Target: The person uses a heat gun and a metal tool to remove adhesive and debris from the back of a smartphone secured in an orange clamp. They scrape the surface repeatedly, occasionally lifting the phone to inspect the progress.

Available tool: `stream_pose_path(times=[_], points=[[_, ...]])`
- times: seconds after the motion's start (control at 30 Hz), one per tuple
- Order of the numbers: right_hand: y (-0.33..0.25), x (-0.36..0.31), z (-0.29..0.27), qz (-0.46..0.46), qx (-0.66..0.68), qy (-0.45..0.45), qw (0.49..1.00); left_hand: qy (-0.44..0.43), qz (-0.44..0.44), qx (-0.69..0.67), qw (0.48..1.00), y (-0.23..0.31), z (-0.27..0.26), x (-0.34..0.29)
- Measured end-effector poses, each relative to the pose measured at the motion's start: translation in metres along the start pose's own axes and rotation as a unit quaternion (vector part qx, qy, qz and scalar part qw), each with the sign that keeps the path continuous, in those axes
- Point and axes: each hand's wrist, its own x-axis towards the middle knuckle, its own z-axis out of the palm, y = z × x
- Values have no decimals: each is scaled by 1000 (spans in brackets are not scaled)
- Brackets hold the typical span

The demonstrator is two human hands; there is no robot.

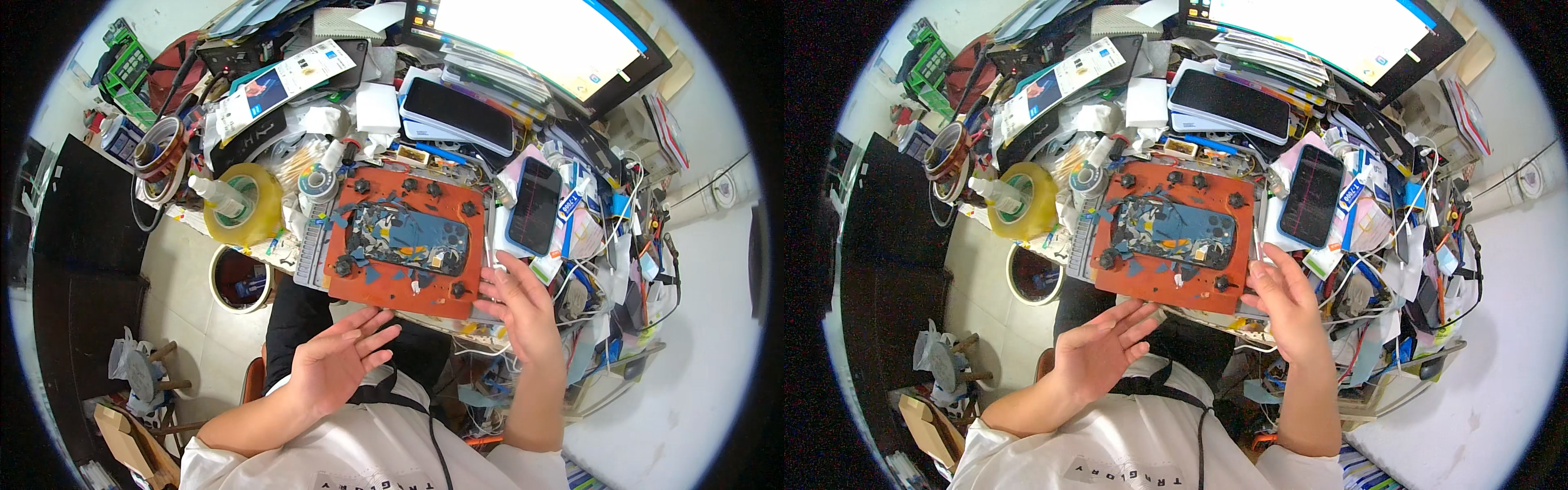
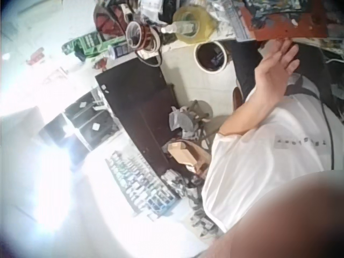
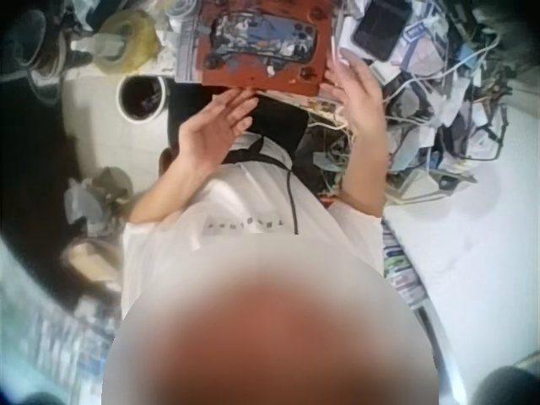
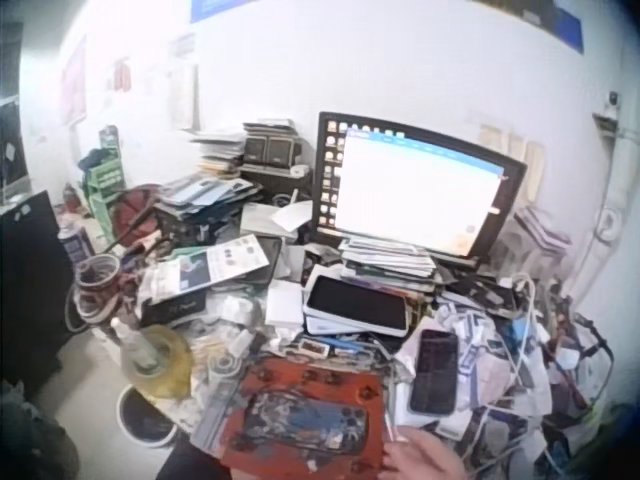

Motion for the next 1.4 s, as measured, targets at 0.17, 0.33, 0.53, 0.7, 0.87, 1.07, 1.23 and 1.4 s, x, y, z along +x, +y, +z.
stream_pose_path(times=[0.17, 0.33, 0.53, 0.7, 0.87, 1.07, 1.23, 1.4], points=[[-8, -2, 12, 39, -10, 19, 999, -41, -39, 5, 998, 12, -17, 6], [-3, -1, 15, 72, -4, 18, 997, -56, -31, 78, 995, 16, -32, 22], [6, -6, 16, 85, 17, 5, 996, -53, -69, 176, 980, 30, -40, 40], [6, -10, 31, 122, 60, -40, 990, -70, -41, 194, 978, 32, -41, 44], [15, -9, 45, 104, 31, -78, 991, -89, 10, 153, 984, 18, -47, 43], [27, -10, 42, 74, -37, -103, 991, -160, 41, 204, 965, 25, -66, 43], [45, -21, 29, 49, -11, -133, 990, -190, 60, 228, 953, 28, -76, 32], [62, -36, 22, 12, 214, -264, 940, -211, 107, 283, 929, 41, -95, -2]])
